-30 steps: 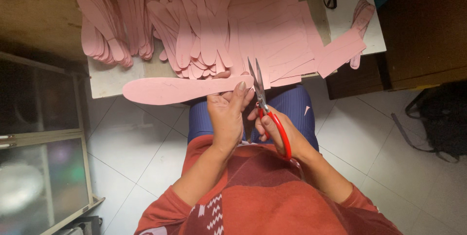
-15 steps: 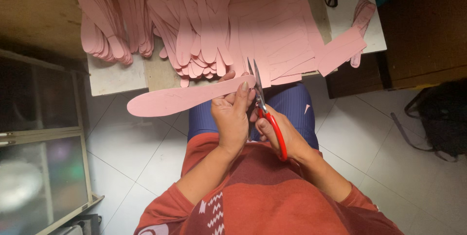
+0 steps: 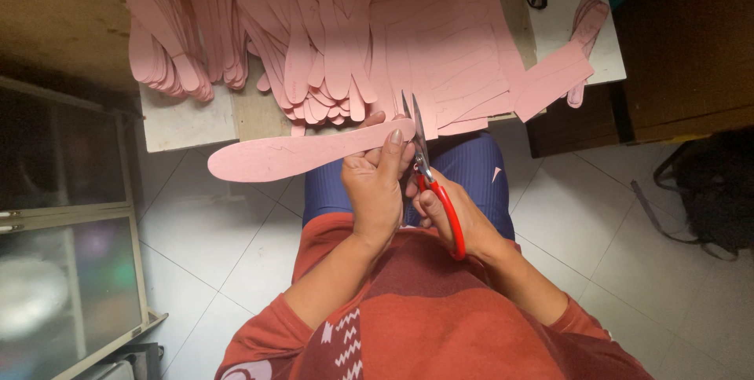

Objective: The person sits on the floor and uses red-handled scissors to cut a pink sheet of material into elongated shapes. They rotate the sheet to follow drawn outlines and place finished pieces on a nearby table.

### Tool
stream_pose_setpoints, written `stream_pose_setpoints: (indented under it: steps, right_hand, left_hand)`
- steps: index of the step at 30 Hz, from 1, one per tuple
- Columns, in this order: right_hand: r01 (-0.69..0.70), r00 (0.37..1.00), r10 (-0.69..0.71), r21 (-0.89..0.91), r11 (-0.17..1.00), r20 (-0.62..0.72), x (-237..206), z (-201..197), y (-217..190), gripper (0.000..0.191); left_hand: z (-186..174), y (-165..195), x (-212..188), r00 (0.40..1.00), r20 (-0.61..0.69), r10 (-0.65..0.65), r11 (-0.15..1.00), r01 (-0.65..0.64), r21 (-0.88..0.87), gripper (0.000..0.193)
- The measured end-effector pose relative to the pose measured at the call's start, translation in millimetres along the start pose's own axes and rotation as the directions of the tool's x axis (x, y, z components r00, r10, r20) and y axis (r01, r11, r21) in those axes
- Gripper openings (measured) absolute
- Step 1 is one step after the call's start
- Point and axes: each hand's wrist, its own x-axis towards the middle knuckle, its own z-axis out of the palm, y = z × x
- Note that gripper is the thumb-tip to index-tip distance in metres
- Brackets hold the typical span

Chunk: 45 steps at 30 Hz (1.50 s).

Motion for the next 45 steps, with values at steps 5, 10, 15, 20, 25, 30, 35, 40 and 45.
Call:
stream_pose_setpoints:
  steps: [5, 10, 15, 20, 25, 30, 35, 40, 45]
  right_hand:
    - [0.035, 0.999, -0.036, -0.059, 0.998, -0.022, 2, 1, -2, 0.079]
    - [0.078, 0.995, -0.088, -0.15, 0.986, -0.056, 0, 6, 1, 0.081]
    - [0.085, 0.994, -0.093, -0.114, 0.99, -0.062, 2, 7, 4, 0.081]
    - [0.088, 0.994, -0.091, -0.057, 0.994, -0.053, 1, 8, 7, 0.075]
    - [0.045, 0.999, -0.044, 0.045, 0.998, -0.033, -1, 6, 9, 0.068]
    - [0.006, 1.0, -0.005, 0.046, 0.999, -0.029, -2, 1, 12, 0.067]
    - [-0.003, 0.999, 0.0, -0.075, 0.997, -0.044, -3, -3, 9, 0.067]
    - [-0.018, 0.999, 0.014, -0.134, 0.991, -0.029, -4, -11, -1, 0.064]
    - [0.025, 0.999, -0.029, -0.19, 0.981, -0.017, -4, -16, -3, 0.059]
  left_hand:
    - [1, 0, 0, 1.0, -0.004, 0.002, 1.0, -0.002, -0.01, 0.041]
    - [1, -2, -2, 1.0, -0.016, 0.003, 1.0, -0.003, -0.003, 0.041]
    - [1, -5, -2, 0.999, -0.04, -0.008, 1.0, 0.008, 0.02, 0.041]
    - [-1, -7, 0, 1.0, -0.022, 0.007, 1.0, -0.007, 0.003, 0.041]
    - [-3, -7, 1, 1.0, -0.003, -0.013, 1.0, 0.012, -0.02, 0.041]
    - [-9, -6, 4, 0.999, 0.03, -0.02, 1.0, 0.02, 0.007, 0.04]
    - [-16, -4, 8, 0.999, 0.026, -0.043, 0.998, 0.042, 0.054, 0.04]
    - [-21, -1, 13, 0.997, 0.043, -0.058, 0.996, 0.054, 0.074, 0.038]
    - [-25, 3, 16, 0.996, 0.039, -0.082, 0.988, 0.077, 0.132, 0.038]
